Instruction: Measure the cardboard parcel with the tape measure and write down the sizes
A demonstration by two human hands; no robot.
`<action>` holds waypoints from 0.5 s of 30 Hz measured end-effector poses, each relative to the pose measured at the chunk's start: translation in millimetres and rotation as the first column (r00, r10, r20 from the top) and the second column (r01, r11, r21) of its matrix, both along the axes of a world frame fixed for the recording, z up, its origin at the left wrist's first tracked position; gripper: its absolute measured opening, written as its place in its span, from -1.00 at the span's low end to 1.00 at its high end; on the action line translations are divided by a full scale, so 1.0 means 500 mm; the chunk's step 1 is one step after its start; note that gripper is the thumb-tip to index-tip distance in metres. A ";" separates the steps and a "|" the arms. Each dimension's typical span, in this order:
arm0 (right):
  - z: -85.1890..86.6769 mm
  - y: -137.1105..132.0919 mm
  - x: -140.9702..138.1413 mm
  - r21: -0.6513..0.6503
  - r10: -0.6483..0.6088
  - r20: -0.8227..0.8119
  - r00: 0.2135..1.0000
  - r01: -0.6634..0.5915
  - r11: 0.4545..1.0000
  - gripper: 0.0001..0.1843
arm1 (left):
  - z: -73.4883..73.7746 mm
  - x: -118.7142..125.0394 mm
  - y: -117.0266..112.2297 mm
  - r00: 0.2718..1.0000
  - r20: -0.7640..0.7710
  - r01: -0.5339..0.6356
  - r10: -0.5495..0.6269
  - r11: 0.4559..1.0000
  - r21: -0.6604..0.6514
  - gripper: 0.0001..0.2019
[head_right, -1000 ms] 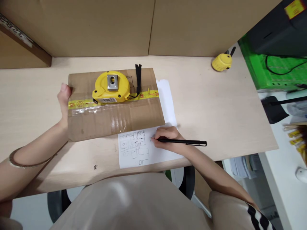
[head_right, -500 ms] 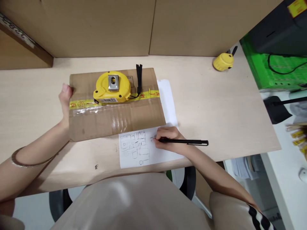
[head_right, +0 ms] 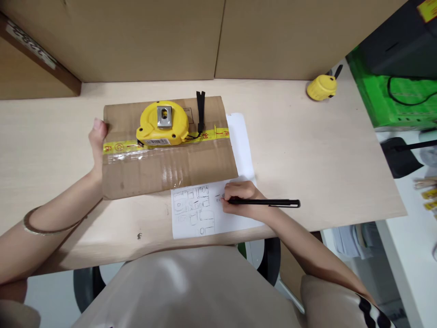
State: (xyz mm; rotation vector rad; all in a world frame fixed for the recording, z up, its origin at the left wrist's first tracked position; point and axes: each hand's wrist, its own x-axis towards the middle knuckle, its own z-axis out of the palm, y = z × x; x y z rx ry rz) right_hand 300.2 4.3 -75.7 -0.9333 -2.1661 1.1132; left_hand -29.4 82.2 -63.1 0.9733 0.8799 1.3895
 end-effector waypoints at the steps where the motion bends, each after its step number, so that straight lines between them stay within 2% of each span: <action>1: 0.002 0.001 -0.001 0.003 0.009 -0.001 1.000 -0.009 1.000 -0.69 | -0.001 0.000 0.000 1.000 0.017 0.007 -0.007 1.000 -0.026 -0.49; 9: 0.015 0.001 -0.004 0.055 -0.073 -0.031 0.997 0.075 0.996 -0.70 | -0.003 -0.001 -0.005 0.999 -0.004 0.045 -0.045 0.999 -0.004 -0.33; 15: 0.006 -0.003 -0.001 0.048 -0.068 0.012 0.998 0.067 0.997 -0.71 | -0.001 -0.003 -0.005 0.998 -0.007 0.056 -0.056 0.998 -0.028 -0.35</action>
